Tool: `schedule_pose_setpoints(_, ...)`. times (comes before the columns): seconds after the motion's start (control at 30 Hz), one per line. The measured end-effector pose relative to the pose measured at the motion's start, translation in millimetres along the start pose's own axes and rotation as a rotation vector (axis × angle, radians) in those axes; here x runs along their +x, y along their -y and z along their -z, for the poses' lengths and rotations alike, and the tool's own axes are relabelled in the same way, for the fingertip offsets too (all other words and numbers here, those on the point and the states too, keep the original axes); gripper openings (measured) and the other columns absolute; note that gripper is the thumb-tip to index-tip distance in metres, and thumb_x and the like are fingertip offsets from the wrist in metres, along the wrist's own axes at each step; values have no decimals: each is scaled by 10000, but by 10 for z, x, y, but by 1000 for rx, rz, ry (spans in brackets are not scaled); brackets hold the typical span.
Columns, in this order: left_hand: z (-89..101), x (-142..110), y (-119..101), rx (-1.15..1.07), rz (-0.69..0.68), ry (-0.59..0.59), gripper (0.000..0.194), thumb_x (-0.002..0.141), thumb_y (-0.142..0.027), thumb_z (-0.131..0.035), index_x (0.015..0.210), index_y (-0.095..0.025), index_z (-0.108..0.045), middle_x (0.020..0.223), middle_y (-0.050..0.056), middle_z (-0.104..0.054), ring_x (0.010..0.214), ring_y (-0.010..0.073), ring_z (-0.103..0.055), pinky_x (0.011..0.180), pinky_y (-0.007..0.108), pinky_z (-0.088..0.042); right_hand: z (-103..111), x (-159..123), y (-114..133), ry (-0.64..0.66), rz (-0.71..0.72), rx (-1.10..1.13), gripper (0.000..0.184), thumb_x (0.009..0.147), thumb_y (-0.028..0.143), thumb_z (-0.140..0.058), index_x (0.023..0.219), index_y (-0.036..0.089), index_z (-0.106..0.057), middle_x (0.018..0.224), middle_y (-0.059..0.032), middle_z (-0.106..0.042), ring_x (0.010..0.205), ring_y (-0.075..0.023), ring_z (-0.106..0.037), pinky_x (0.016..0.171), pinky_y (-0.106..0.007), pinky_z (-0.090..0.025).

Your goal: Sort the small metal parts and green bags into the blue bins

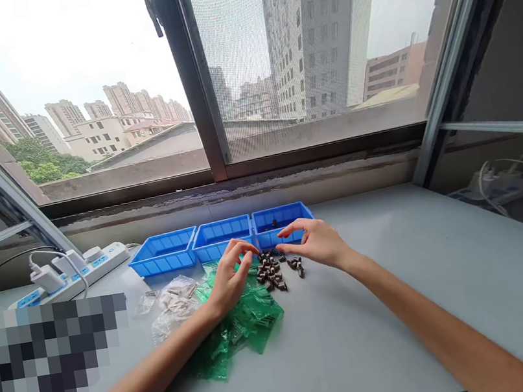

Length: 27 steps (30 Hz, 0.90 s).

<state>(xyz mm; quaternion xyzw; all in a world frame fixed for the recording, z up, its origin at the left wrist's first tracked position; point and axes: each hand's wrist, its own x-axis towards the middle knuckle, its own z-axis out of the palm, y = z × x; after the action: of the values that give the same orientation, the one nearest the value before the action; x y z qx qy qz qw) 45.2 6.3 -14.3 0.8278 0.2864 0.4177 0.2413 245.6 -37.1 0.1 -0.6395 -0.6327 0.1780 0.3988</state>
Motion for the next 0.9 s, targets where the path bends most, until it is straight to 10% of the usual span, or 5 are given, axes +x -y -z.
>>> schedule_pose_setpoints(0.23,9,-4,-21,4,16,11,218,866,-254,-375,769,-194,-560,835,29,-539,807,159,-523,765,274,-425,75,-47,-61,305,-11,-333,340,509,392,-766,833,296,-727,823,24,-711,541,-144,-598,516,-251,-406)
schedule_pose_setpoints(0.4,10,2,-23,8,17,11,216,861,-249,-378,764,-194,-564,833,30,-542,808,161,-524,767,277,-427,9,-39,-78,304,40,-238,124,628,335,-679,729,276,-720,659,22,-698,510,-147,-588,485,-245,-393)
schedule_pose_setpoints(0.9,-11,-1,-6,5,5,-14,80,817,-230,-479,825,-186,-546,848,21,-558,747,135,-528,717,267,-442,-86,-52,62,134,32,32,213,638,437,-680,694,236,-725,666,-6,-696,492,-125,-514,483,-251,-360)
